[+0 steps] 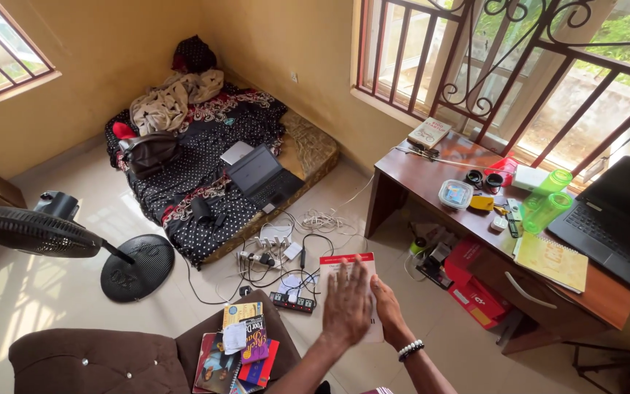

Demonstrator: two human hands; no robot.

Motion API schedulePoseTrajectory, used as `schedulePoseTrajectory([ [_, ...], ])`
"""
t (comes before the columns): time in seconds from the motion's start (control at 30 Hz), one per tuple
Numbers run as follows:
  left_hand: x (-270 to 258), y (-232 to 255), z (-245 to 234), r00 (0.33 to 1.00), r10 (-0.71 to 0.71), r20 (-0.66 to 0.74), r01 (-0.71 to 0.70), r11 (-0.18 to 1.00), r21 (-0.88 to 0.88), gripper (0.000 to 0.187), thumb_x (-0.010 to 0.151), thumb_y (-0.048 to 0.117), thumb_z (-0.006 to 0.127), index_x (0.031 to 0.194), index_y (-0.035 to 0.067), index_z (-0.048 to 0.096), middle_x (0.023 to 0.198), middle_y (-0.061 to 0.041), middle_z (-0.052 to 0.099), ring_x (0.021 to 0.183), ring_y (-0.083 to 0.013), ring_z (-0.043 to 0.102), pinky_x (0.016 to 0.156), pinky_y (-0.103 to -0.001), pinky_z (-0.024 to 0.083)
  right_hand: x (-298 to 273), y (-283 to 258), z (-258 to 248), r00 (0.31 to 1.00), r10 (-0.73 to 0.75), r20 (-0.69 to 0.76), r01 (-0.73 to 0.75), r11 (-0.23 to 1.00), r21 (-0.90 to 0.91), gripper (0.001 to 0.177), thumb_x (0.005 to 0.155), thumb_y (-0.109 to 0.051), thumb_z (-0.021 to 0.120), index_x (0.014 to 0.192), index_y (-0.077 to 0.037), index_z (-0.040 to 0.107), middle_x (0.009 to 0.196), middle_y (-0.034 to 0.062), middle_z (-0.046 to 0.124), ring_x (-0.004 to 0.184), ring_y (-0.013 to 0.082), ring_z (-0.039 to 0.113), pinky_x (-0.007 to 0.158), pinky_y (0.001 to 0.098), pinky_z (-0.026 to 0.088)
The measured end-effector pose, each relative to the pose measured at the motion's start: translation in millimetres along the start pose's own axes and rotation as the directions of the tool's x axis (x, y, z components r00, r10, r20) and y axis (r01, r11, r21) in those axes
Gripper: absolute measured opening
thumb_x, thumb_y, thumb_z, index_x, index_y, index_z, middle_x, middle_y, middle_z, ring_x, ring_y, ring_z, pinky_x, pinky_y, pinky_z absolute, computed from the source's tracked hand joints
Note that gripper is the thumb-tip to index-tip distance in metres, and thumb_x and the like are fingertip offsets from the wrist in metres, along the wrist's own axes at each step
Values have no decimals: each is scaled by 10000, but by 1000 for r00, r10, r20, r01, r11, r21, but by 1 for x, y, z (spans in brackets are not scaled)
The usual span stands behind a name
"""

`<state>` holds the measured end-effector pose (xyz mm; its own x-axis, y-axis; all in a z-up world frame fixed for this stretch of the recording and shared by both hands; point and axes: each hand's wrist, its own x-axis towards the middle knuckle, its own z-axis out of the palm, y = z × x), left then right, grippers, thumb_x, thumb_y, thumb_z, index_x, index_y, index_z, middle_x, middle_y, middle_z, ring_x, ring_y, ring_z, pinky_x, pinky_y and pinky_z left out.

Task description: Picking up various books from a chair and a desk to look at their covers and contents.

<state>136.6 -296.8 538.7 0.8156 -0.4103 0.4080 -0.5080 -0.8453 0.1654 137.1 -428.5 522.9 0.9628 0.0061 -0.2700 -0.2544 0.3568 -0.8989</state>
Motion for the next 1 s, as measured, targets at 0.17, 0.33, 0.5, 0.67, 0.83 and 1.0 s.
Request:
schedulePoseTrajectory([
  [0.17,15,-33,-1,982,-184,39,187,973,-136,719,1042,396,331,1626,33,124,1713,-167,87,1566,-384,84,1238,-543,103,4,8,-5,999,39,-13,-39,998,-54,556,1042,-449,397,1334,-20,595,1118,125,750,890,176,741,754,326,628],
  [0.33,3,-16,-1,979,-195,55,201,971,-134,766,1065,441,326,1601,-44,74,1704,-210,45,1573,-389,54,1244,-509,99,15,12,-30,992,-56,-116,48,996,-78,556,1075,-433,436,1290,50,608,1005,149,750,734,167,722,625,327,626],
  [0.5,-6,26,-1,985,94,146,-65,979,-193,729,1071,362,303,1638,-50,101,1727,-202,-43,1587,-349,2,1247,-500,34,12,-9,-31,987,-47,-155,41,998,-41,615,1047,-481,394,1364,4,602,1231,86,733,1079,151,697,907,306,569],
  [0.67,26,20,2,984,114,136,-101,990,-101,709,1044,345,316,1637,11,116,1733,-173,-20,1591,-343,-14,1259,-497,18,5,-9,-28,982,74,-173,-55,993,108,633,1027,-529,358,1378,-41,554,1284,88,693,1161,200,665,979,342,542],
  [0.83,39,-8,5,996,-85,-11,84,995,-48,763,1010,452,407,1620,50,187,1693,-192,50,1553,-345,78,1202,-534,95,9,-5,-32,984,-44,-173,48,999,17,681,1040,-553,375,1290,34,615,1155,134,725,976,182,710,838,347,608],
  [1.0,13,-60,89,899,-254,358,396,117,-911,621,1183,484,493,1185,-131,583,1142,-358,539,1030,-439,564,932,-474,517,4,-15,-38,977,-115,-179,120,993,16,590,1045,-495,406,1210,31,616,898,121,747,658,146,725,573,297,624],
])
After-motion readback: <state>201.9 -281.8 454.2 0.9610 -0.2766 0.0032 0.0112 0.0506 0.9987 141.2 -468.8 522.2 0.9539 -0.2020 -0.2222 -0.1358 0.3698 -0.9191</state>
